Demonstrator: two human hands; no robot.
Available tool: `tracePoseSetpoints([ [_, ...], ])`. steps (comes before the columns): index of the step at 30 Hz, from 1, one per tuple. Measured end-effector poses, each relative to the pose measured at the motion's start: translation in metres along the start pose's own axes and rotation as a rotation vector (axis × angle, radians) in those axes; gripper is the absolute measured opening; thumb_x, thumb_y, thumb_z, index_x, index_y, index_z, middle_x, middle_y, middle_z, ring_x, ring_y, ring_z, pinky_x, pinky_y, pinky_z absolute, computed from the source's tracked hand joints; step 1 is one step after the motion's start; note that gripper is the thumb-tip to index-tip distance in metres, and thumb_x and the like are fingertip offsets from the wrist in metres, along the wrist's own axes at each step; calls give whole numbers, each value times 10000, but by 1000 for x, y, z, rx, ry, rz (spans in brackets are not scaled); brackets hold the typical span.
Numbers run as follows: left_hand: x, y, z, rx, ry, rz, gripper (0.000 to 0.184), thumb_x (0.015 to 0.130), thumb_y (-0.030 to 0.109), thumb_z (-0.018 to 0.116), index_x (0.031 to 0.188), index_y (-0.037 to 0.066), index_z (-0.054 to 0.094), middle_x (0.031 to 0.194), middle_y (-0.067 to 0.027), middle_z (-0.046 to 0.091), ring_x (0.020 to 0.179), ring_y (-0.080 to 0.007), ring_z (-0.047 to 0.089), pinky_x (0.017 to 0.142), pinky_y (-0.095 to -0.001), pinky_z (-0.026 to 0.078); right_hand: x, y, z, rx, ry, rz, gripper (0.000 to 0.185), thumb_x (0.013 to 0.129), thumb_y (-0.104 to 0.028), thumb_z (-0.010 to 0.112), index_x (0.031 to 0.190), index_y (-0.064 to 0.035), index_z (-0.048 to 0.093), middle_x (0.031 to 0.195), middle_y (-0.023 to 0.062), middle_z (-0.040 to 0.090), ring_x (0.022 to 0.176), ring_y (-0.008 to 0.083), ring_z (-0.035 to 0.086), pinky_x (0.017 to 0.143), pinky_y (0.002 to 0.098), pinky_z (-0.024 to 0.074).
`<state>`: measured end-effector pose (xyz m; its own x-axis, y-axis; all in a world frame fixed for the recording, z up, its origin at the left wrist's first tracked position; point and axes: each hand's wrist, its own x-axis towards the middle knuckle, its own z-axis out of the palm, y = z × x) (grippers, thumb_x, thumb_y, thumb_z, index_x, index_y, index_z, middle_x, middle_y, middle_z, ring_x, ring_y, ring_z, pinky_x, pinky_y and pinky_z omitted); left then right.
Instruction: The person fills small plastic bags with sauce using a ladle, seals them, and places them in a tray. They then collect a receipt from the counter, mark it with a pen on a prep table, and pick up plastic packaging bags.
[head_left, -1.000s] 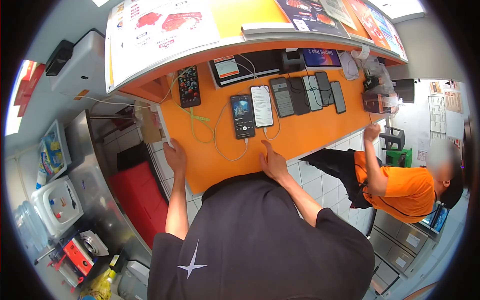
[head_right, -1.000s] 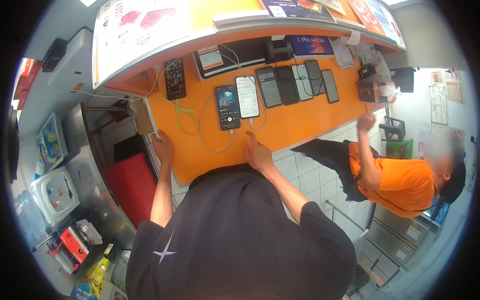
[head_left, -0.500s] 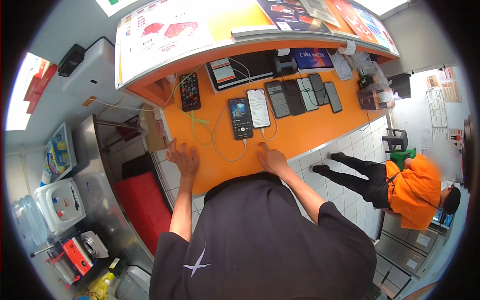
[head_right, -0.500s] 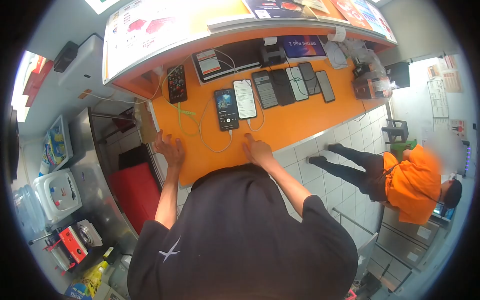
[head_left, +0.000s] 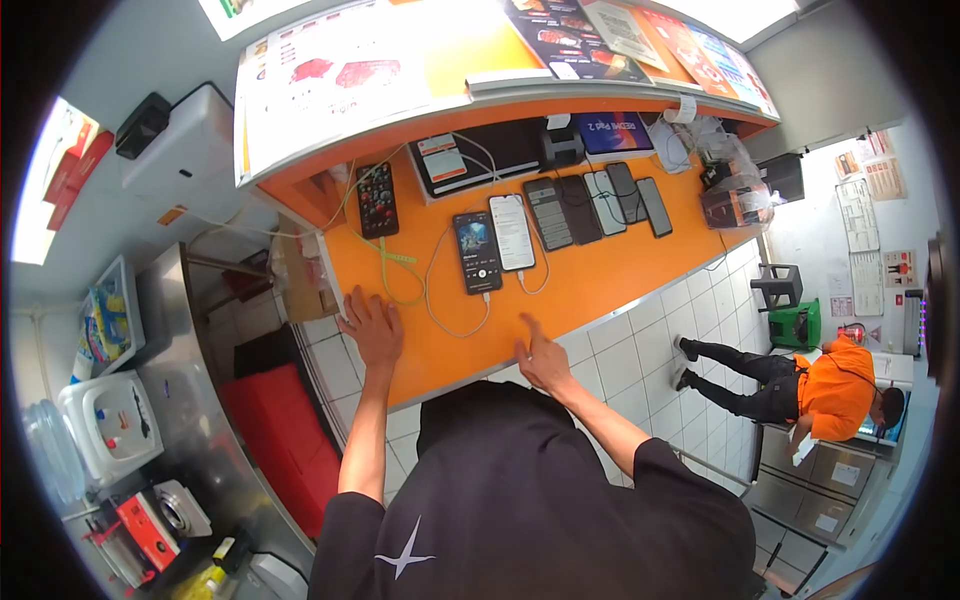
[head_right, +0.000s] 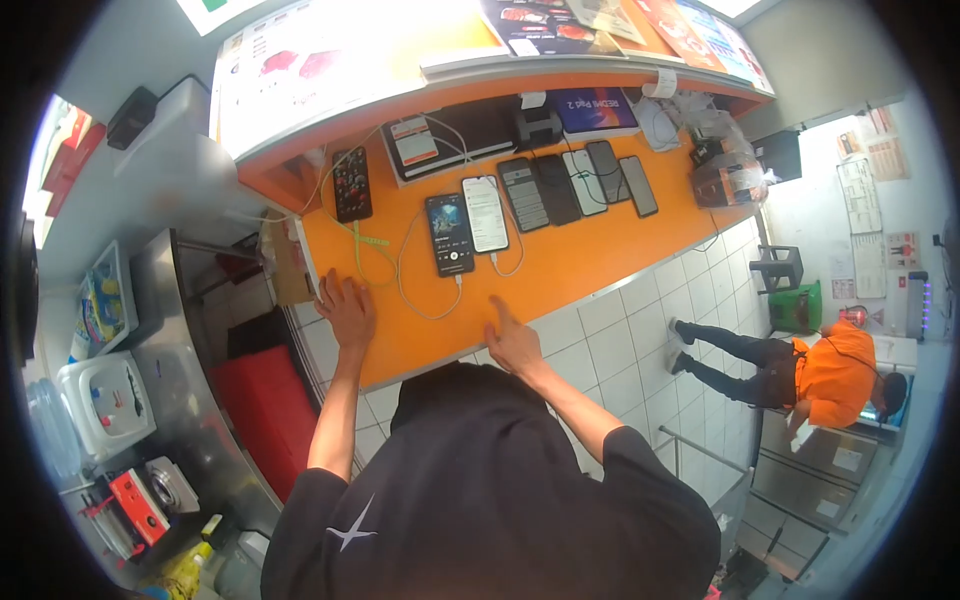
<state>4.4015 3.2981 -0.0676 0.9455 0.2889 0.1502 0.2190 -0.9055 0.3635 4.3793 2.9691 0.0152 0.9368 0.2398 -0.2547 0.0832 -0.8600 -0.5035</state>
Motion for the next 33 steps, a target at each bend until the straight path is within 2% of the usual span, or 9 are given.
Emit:
tracePoseSetpoints([
  [13, -15, 15, -8, -158, 244, 209, 407, 982, 225, 575, 1345, 79, 463, 1565, -204, 318, 1477, -416, 253, 1095, -700, 172, 50, 38, -25, -119, -246, -199, 320, 981, -304, 533, 1146, -34, 580, 793, 247, 700, 746, 458, 694, 690, 568, 546],
  [16, -27, 52, -22, 137, 24, 100, 357, 995, 282, 544, 1286, 76, 555, 1584, -216, 292, 1472, -455, 233, 1091, -724, 154, 70, 75, -44, -139, -271, -249, 305, 982, -300, 523, 1099, -31, 605, 810, 245, 705, 765, 461, 697, 710, 561, 551],
  [18, -25, 61, 5, 263, 99, 97, 351, 993, 293, 548, 1260, 69, 585, 1593, -217, 283, 1472, -459, 234, 1107, -702, 154, 80, 108, -53, -177, -187, -270, 304, 984, -300, 523, 1090, -32, 620, 822, 243, 708, 782, 463, 699, 720, 551, 557],
  [19, -35, 61, 8, 346, 111, 68, 350, 992, 299, 550, 1247, 66, 601, 1597, -217, 279, 1471, -461, 234, 1116, -691, 155, 87, 113, -75, -176, -257, -126, 314, 1004, -313, 525, 1206, -82, 592, 829, 234, 713, 787, 452, 703, 693, 563, 545],
  [21, -29, 85, 2, 190, 166, -154, 346, 989, 297, 561, 1252, 74, 592, 1552, -216, 334, 1448, -452, 264, 1114, -662, 183, 89, 137, -100, -52, 43, -167, 415, 983, -216, 598, 1340, -93, 427, 672, 202, 651, 657, 430, 672, 588, 558, 509],
  [22, -30, 100, -4, 82, 250, -198, 338, 990, 303, 557, 1247, 86, 595, 1509, -215, 368, 1422, -442, 292, 1102, -653, 199, 92, 146, -112, 40, 7, -75, 402, 990, -218, 585, 1343, -93, 440, 687, 216, 650, 637, 436, 658, 572, 556, 492],
  [25, -28, 143, 0, 4, 486, -274, 356, 995, 335, 545, 1259, 99, 579, 1381, -213, 443, 1323, -406, 374, 1050, -629, 247, 98, 194, -119, -254, -59, -317, 428, 990, -193, 592, 1374, -63, 456, 676, 140, 624, 636, 351, 655, 584, 507, 484],
  [28, -57, 183, 13, 260, -22, -558, 370, 995, 311, 567, 1267, 61, 583, 1400, -244, 443, 1330, -404, 374, 1054, -625, 252, 105, 205, -149, -5, -206, -268, 455, 982, -205, 598, 1391, -73, 448, 800, 168, 676, 689, 395, 667, 648, 514, 517],
  [33, -83, 193, 21, 210, 173, -615, 431, 1014, 353, 529, 1341, 77, 581, 1311, -245, 508, 1261, -418, 440, 1020, -579, 327, 121, 212, -178, 13, -271, -296, 455, 964, -182, 620, 1377, -62, 471, 845, 167, 682, 699, 396, 670, 651, 478, 536],
])
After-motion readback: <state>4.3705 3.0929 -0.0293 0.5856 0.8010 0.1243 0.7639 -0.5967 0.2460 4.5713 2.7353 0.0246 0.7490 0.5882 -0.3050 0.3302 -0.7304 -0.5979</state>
